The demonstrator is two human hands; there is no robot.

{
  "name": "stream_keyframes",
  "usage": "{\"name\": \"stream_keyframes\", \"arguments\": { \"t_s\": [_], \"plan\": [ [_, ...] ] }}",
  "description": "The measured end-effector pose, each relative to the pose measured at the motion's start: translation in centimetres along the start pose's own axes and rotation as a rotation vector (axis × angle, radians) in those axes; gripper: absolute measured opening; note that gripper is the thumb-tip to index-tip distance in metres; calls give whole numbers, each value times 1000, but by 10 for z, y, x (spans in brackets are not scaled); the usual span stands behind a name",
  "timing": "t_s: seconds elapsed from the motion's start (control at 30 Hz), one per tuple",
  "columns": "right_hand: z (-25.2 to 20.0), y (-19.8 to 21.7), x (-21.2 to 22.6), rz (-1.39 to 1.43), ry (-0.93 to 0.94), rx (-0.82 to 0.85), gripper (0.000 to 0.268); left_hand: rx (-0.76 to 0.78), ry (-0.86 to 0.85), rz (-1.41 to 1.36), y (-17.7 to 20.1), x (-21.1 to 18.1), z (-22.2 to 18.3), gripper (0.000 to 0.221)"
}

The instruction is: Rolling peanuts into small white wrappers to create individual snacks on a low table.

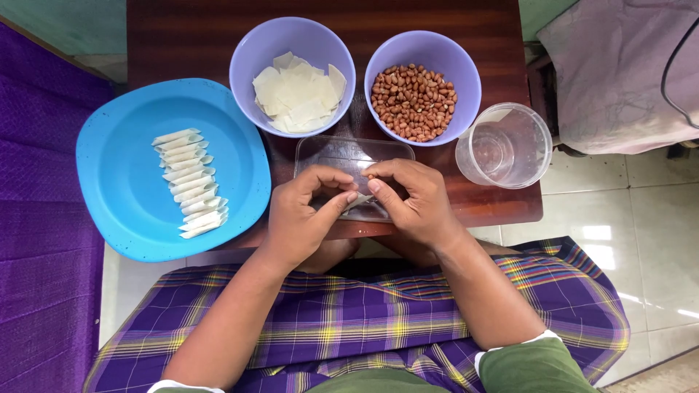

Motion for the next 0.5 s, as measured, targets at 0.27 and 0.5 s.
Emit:
{"name": "stream_keyframes", "arguments": {
  "t_s": [0.27, 0.5],
  "plan": [
    [-2, -1, -3, -21, 88, -6, 10, -10, -13, -12, 2, 2, -2, 16],
    [0, 1, 0, 38, 171, 4, 15, -23, -33, -23, 4, 3, -2, 16]
  ]
}}
Point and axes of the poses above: each hand's wrist, its own z-axis towards the middle knuckle, its own y-axis out of the back of the hand, x = y × z, the point moved 5 cm from there along z, towards the middle knuckle, and after that the axes turned 14 degrees about -z, right-handed, at the moved point
